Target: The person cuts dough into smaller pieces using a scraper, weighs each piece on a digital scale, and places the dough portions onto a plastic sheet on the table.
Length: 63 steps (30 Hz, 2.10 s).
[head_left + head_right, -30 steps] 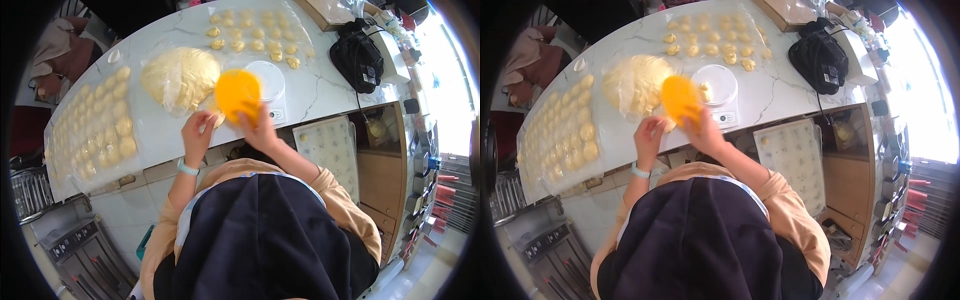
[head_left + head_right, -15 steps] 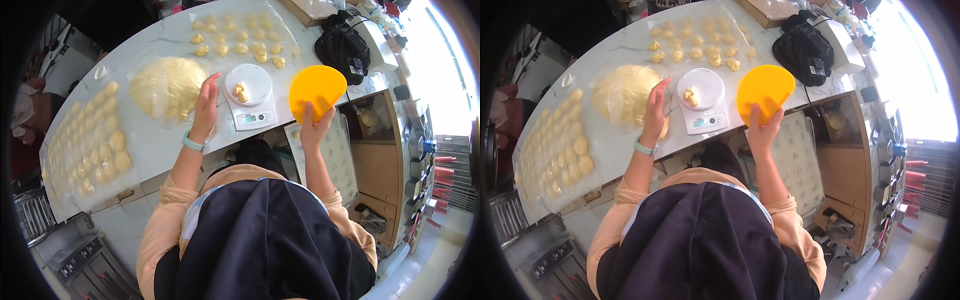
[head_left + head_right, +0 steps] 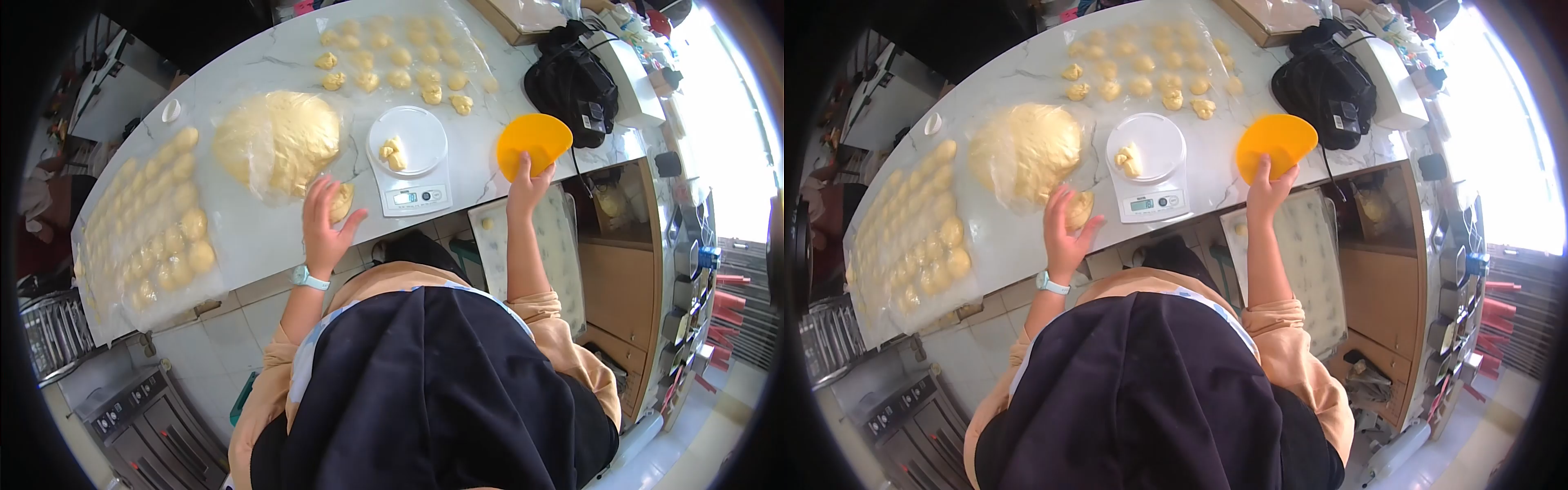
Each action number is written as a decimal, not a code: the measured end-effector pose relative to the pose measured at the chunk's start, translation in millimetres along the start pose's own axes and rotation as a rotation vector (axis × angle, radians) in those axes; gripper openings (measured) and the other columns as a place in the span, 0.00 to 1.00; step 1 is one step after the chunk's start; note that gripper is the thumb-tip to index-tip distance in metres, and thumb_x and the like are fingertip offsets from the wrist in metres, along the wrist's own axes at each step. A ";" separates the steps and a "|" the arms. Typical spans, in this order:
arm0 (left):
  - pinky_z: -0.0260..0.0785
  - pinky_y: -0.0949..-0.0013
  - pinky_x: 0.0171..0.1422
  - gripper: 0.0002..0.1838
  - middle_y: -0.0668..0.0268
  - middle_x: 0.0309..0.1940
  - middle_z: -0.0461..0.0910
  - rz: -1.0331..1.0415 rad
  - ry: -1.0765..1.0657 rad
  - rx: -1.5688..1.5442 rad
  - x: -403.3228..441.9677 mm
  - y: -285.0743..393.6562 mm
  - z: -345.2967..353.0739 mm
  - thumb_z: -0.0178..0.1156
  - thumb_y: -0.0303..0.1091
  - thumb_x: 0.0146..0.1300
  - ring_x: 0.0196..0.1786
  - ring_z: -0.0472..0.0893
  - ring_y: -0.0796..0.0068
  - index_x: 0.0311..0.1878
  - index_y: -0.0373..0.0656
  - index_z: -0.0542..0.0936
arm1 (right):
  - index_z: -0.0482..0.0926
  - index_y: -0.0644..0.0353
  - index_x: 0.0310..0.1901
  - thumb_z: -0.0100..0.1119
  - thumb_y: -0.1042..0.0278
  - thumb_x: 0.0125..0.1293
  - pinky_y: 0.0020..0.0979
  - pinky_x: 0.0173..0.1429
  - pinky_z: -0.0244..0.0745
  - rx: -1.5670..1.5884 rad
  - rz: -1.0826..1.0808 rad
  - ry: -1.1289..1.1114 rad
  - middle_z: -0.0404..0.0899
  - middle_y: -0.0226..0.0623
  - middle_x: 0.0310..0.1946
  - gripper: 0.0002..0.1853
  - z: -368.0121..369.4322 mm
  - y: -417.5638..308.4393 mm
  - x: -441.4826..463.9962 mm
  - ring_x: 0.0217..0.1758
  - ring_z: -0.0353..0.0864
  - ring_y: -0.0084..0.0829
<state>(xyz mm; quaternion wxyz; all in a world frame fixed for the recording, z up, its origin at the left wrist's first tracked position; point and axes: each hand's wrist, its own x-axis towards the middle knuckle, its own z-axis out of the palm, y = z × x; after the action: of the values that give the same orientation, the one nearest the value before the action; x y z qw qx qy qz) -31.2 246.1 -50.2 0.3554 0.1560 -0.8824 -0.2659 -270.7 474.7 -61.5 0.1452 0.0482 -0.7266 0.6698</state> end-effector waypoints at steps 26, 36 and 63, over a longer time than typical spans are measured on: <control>0.47 0.51 0.73 0.24 0.63 0.67 0.63 0.315 -0.556 -0.115 140.8 97.2 114.6 0.55 0.42 0.66 0.70 0.60 0.55 0.64 0.47 0.68 | 0.63 0.64 0.58 0.55 0.71 0.67 0.27 0.58 0.67 0.191 0.106 -0.051 0.72 0.35 0.50 0.21 -38.8 -33.9 63.2 0.53 0.72 0.25; 0.68 0.65 0.59 0.31 0.58 0.52 0.76 -0.407 0.006 0.055 -19.1 8.4 -1.0 0.75 0.33 0.46 0.54 0.76 0.64 0.54 0.38 0.74 | 0.60 0.62 0.55 0.52 0.69 0.62 0.46 0.38 0.73 -0.278 -0.077 -1.436 0.79 0.55 0.30 0.21 87.9 -113.5 -31.6 0.35 0.80 0.55; 0.69 0.65 0.55 0.25 0.58 0.49 0.71 -0.211 -0.160 -0.540 70.8 27.8 51.4 0.67 0.36 0.55 0.50 0.75 0.66 0.54 0.35 0.73 | 0.62 0.65 0.55 0.56 0.70 0.67 0.26 0.53 0.69 0.064 -0.052 -0.616 0.73 0.38 0.46 0.19 62.3 -95.5 -28.9 0.49 0.72 0.25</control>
<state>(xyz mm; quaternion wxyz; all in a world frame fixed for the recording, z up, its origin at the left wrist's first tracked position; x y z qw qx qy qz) -119.6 254.2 -26.7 0.2838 0.1252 -0.7839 -0.5379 -227.0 400.1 18.4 -0.0662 0.2721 -0.7135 0.6423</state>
